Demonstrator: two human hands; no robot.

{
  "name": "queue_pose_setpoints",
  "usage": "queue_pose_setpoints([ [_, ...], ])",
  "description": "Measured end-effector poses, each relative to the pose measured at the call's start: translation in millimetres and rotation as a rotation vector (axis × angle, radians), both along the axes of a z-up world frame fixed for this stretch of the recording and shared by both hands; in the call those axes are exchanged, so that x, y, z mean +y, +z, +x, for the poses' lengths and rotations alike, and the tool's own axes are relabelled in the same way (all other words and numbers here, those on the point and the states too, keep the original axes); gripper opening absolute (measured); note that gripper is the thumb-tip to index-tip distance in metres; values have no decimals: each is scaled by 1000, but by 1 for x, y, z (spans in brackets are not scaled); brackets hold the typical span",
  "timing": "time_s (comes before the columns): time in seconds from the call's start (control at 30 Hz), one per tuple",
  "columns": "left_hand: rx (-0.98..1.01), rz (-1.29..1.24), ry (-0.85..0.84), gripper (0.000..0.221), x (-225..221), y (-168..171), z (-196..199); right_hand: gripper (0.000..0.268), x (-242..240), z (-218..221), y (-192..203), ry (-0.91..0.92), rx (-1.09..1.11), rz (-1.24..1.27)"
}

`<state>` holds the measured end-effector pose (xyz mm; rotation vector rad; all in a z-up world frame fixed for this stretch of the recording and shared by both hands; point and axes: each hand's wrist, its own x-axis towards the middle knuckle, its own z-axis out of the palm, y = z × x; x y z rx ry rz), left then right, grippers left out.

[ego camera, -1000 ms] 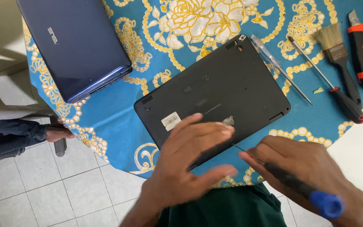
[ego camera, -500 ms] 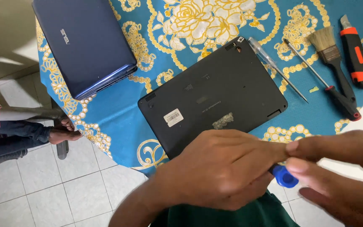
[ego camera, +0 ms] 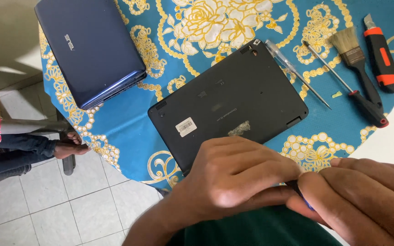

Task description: Disassembling a laptop by prying off the back cover and using a screwdriver to work on internal components.

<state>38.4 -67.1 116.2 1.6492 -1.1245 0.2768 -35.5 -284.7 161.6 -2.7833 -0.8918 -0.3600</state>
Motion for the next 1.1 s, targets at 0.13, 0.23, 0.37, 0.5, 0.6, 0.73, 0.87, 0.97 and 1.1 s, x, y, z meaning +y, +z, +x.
queue_pose_setpoints([
  [0.13, 22, -3, -19, 25, 0, -3, -7, 36, 5, 17, 6, 90, -67, -4],
  [0.23, 15, 114, -45, 24, 3, 0, -9, 64, -1, 18, 5, 75, -107, -108],
  [0.37, 27, 235, -146, 8, 9, -8, -4, 52, -2, 19, 4, 209, -142, -64],
  [0.5, 44, 219, -219, 27, 9, -23, -1, 39, 15, 10, 8, 125, -104, 26],
  [0.6, 34, 149, -104, 31, 1, -26, -1, 30, 20, 5, 9, 44, -80, 93],
  [0.73, 16, 18, 20, 30, -9, -16, -5, 37, 4, 7, -2, 16, -152, -34],
  [0.87, 29, 5, 25, 25, -10, -21, -11, 60, -2, 14, -1, 88, -176, -127],
  [0.97, 20, 97, -26, 24, -4, -19, -9, 68, 2, 5, 6, 65, -91, -105],
  [1.1, 0, 202, -168, 25, 0, -24, -5, 64, 11, 0, 8, 64, 23, 69],
])
